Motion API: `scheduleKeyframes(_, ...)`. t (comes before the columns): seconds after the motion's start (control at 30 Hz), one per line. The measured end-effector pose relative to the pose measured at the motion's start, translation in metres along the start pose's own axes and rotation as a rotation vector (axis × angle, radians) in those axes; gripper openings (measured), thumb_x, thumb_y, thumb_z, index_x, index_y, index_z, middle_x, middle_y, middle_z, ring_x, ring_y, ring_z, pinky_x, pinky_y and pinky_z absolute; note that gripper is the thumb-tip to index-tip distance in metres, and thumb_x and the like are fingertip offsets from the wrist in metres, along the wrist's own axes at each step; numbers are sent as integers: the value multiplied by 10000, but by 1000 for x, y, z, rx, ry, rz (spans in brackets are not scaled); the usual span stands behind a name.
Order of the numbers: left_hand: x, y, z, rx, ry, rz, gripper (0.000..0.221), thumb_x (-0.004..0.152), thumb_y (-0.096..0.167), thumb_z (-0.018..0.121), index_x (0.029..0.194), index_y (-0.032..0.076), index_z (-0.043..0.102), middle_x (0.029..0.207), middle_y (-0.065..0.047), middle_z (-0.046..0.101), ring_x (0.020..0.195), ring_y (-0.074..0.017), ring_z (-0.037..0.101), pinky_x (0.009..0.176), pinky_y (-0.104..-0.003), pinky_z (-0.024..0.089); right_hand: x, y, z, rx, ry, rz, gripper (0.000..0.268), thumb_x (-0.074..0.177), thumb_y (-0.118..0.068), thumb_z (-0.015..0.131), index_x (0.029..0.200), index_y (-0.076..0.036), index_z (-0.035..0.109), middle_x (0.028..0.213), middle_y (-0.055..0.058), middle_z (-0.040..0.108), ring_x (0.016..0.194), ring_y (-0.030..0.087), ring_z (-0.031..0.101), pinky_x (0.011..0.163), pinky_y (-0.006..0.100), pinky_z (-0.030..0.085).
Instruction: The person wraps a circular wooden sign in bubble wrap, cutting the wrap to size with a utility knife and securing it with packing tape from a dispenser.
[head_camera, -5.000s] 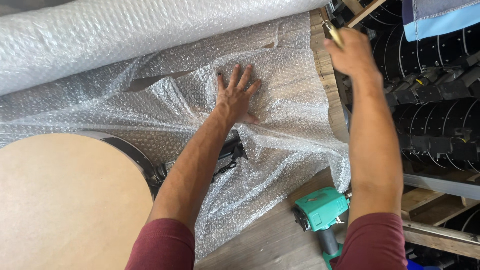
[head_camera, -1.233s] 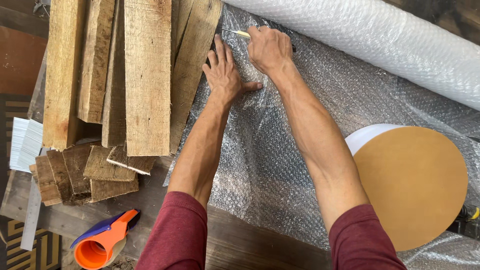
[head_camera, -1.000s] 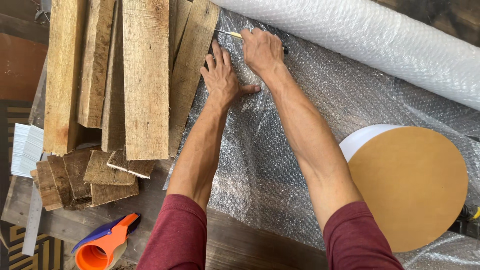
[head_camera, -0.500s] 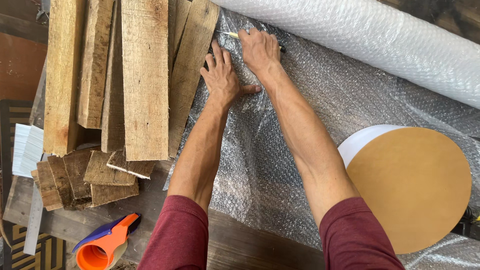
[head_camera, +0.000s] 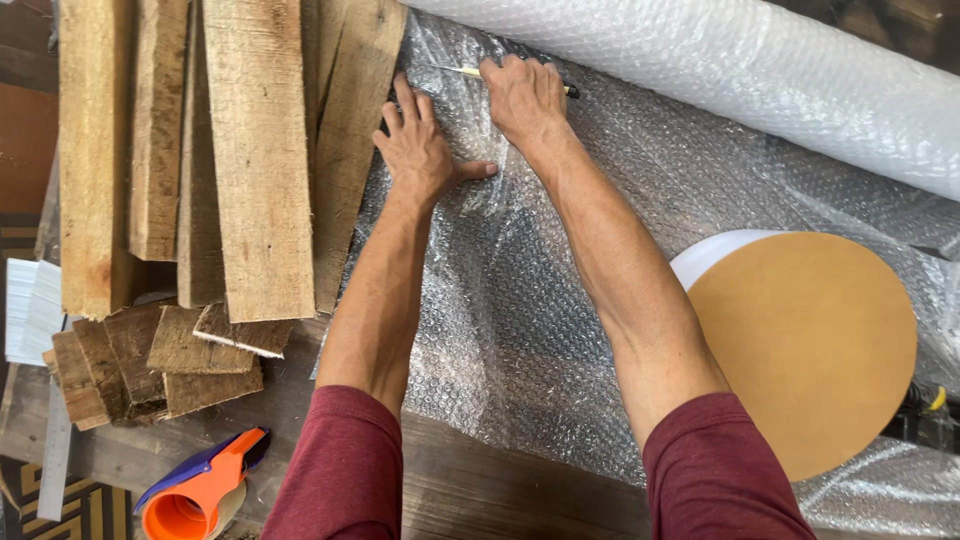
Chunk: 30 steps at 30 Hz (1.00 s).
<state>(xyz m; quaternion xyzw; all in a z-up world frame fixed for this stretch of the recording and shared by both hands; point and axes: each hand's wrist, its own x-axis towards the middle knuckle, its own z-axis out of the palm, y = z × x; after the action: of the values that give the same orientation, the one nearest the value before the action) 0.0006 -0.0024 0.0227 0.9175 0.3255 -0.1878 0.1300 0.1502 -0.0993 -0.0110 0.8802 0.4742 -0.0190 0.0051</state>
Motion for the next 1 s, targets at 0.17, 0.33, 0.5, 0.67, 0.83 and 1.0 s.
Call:
scheduleKeyframes(0.17, 3, 2, -3, 16, -88, -9, 1476, 615, 977, 736, 1637, 82, 159, 1695, -170, -61, 1517, -420, 187, 1167, -598, 321, -26, 32, -4, 44, 43, 7, 200, 901, -50, 482, 985, -87, 659, 693, 111, 555, 650, 394, 635, 618, 521, 487)
scheduleKeyframes(0.33, -4, 6, -14, 32, -117, -18, 1474, 629, 976, 689, 1656, 82, 123, 1701, -158, -88, 1532, -427, 148, 1172, -604, 301, -48, 56, -18, 37, 22, 40, 104, 958, -140, 590, 922, -63, 650, 692, 122, 594, 641, 404, 666, 555, 534, 503)
scheduleKeyframes(0.5, -3, 1, 0, 56, -24, 12, 1463, 613, 999, 659, 1634, 67, 178, 1695, -183, 0, 1499, -438, 184, 1116, -636, 351, -74, 80, -14, 50, 9, 89, 251, 994, -139, 449, 998, -96, 696, 732, 155, 637, 685, 443, 688, 568, 571, 521)
scheduleKeyframes(0.67, -16, 3, -8, -40, 86, 35, 1443, 530, 892, 791, 1566, -6, 341, 1688, -190, 135, 1378, -395, 364, 1083, -590, 353, -96, 101, -9, 12, 95, 95, 252, 981, -230, 450, 922, -208, 694, 744, 85, 650, 707, 334, 735, 638, 475, 569)
scheduleKeyframes(0.83, -16, 6, -8, -50, 96, 41, 1446, 547, 926, 758, 1572, -16, 366, 1687, -224, 150, 1402, -429, 372, 1093, -624, 354, -122, 143, 7, -6, 48, 136, 261, 981, -228, 441, 946, -221, 700, 749, 87, 657, 720, 341, 738, 653, 483, 573)
scheduleKeyframes(1.0, -13, 5, -6, -42, 100, 46, 1474, 536, 953, 724, 1581, -22, 366, 1684, -243, 144, 1427, -454, 364, 1118, -658, 340, -156, 170, -8, -22, -25, 158, 224, 989, -233, 492, 987, -201, 714, 818, 96, 695, 783, 356, 752, 712, 496, 597)
